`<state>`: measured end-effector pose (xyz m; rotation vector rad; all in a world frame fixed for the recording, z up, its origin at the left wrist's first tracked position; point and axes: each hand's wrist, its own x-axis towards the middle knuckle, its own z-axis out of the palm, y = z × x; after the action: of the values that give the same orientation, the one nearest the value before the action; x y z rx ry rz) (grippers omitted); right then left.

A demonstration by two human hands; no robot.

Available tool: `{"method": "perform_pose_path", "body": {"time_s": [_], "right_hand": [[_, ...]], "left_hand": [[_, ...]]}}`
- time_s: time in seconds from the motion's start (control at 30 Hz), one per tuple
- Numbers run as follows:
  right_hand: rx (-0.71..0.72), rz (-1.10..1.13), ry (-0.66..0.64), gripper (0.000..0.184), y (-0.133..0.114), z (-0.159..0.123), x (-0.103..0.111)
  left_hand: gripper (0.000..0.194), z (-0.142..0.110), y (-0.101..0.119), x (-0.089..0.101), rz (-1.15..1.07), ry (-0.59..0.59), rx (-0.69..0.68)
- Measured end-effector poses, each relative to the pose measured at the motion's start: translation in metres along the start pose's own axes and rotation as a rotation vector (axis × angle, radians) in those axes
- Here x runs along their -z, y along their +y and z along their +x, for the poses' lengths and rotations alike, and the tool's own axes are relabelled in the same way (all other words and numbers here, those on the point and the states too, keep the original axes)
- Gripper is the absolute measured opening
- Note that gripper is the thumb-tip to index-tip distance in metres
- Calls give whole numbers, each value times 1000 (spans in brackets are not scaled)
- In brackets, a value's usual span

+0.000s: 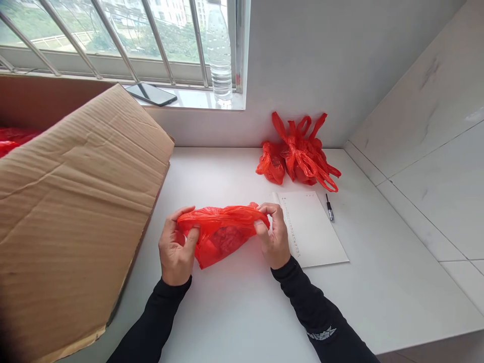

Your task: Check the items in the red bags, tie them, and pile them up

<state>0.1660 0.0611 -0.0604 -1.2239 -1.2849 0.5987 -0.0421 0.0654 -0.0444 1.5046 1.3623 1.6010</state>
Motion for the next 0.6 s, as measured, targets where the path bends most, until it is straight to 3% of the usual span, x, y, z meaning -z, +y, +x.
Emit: {"method": "perform_pose_path", "body": {"time_s": [0.13,0.33,0.47,0.6], "right_hand": [[-83,8,-15,20,-5,-1,0],[-146,128,116,20,5,6,3],[-149,160,49,24,4,5,1],[-151,116,-105,20,0,1,1]], "left_hand": [[16,-1,4,-3,-52,19,41],[35,4,-6,-4,-198,64,269],[39,3,-5,-7,-319,6,351],[27,3,-6,-7,-347,-17,349]]}}
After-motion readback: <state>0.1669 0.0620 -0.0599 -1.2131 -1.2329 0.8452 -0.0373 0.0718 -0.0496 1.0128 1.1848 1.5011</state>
